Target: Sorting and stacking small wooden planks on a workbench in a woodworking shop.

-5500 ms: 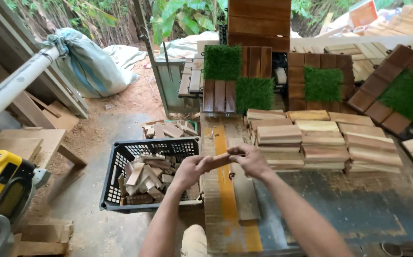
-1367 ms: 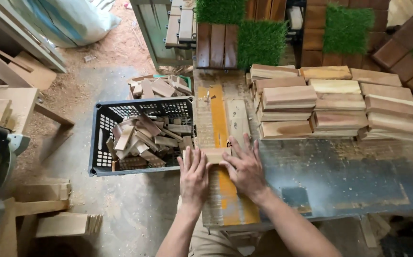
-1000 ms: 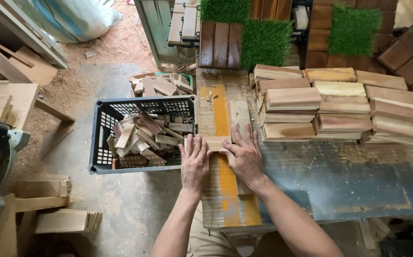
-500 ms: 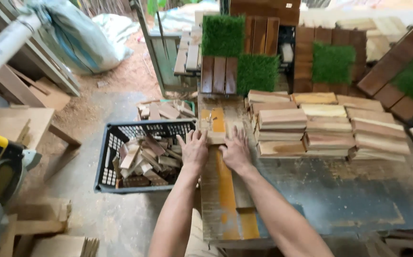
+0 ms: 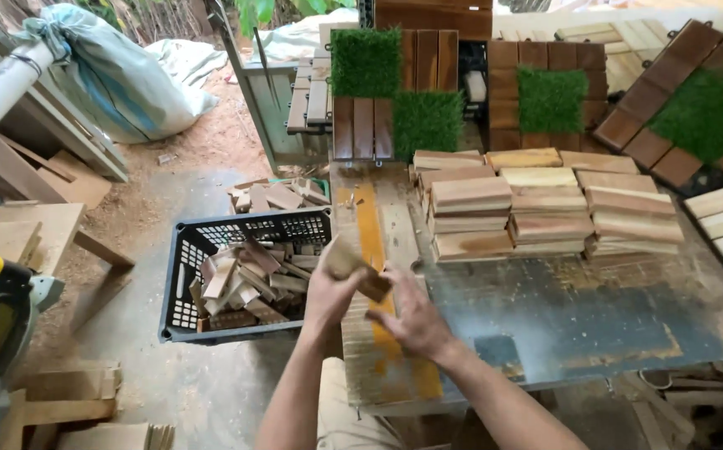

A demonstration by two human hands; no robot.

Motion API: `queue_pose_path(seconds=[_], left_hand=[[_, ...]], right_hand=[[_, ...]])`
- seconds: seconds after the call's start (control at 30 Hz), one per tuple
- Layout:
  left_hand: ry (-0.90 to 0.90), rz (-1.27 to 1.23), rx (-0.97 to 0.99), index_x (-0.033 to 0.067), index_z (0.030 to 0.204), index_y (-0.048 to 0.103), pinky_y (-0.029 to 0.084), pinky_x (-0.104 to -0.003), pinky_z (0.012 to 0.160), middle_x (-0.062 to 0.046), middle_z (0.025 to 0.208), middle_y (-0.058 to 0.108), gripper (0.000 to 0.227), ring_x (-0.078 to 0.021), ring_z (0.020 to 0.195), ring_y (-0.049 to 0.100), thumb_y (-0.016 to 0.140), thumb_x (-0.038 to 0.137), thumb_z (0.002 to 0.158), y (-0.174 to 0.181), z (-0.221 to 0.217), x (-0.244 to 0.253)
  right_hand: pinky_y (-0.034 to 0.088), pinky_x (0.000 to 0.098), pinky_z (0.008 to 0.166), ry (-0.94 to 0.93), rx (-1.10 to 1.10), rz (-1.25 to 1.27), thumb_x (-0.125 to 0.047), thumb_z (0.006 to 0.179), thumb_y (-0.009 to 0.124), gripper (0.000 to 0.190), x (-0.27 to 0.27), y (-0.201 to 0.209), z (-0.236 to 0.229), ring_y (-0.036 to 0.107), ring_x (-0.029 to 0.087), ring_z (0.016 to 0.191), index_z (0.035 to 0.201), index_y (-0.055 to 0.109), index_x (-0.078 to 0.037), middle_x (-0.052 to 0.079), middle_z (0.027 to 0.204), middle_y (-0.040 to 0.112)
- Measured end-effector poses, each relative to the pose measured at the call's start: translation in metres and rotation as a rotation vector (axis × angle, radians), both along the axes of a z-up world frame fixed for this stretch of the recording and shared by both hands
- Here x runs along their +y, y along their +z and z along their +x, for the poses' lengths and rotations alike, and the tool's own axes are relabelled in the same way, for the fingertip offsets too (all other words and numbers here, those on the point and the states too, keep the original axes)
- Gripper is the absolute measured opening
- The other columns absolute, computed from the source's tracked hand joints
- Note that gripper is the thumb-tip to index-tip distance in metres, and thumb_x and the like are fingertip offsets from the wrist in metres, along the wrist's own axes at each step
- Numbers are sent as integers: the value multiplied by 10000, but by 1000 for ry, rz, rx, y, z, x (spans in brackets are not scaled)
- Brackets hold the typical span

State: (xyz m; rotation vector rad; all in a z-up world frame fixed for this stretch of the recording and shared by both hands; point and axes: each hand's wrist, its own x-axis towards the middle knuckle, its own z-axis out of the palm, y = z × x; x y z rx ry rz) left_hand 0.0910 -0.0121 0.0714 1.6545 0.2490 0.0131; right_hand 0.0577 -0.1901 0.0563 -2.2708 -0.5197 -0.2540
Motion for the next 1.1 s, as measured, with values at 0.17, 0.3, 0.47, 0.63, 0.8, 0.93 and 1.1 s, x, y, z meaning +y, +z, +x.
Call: queue_pose_path(seconds=[0.17,0.3,0.47,0.63,0.8,0.93,1.1], left_hand=[[125,-252,174,18,1102,768,596,-419,768,-155,946,770,370,-248,870,717,840,223,802,-1,-74,22],[289,-183,178,44,1332,701,551,-272,886,-83,1070,741,496,-142,987,654,775,95,844,-43,-99,45],[134,119,186,100,1275,757,489,-256,1025,-44,1200,737,444,-122,1144,637,767,250,858,-41,-100,51],[-150,797,-231,163,1435,572,104,-507,1288,-51,1613,407,406,-274,1553,223,524,233,1038,-53,-105,34],[-247,880,-363,52,1375,629,209,-627,1208,-33,1537,534,439,-354,1550,220,585,286,1006,-92,-109,16],[-249,894,-338,58,1401,608,225,-636,1201,-53,1560,505,439,-372,1544,239,568,259,1014,-89,-93,16],[-59,1029,-565,129,1309,692,361,-671,1106,-64,1475,609,406,-411,1461,426,639,365,984,-119,-49,17]], right_hand=[[404,496,1136,150,-37,-192,-390,947,683,513,-14,-17,-16,620,278,1235,1375,556,-136,87,1299,667],[305,570,1163,300,-231,-380,-288,990,639,463,-16,-18,-29,564,297,1339,1398,567,-81,146,1402,634],[76,664,1209,254,-165,-414,-385,1015,562,397,-15,-13,-33,280,292,1502,1335,645,-164,77,1579,417],[54,676,1213,172,-191,-385,-460,1006,543,397,-19,-27,-33,136,313,1536,1293,681,-223,98,1618,324],[178,632,1219,89,-255,-388,-340,948,669,358,-13,-25,-38,293,355,1510,1265,713,-179,147,1577,412],[111,647,1233,82,-193,-370,-313,935,694,371,-9,-23,-27,163,308,1547,1282,695,-183,120,1641,278],[207,720,1155,-59,-271,-372,-456,908,692,340,1,-29,12,303,355,1518,1151,778,-234,44,1579,482]])
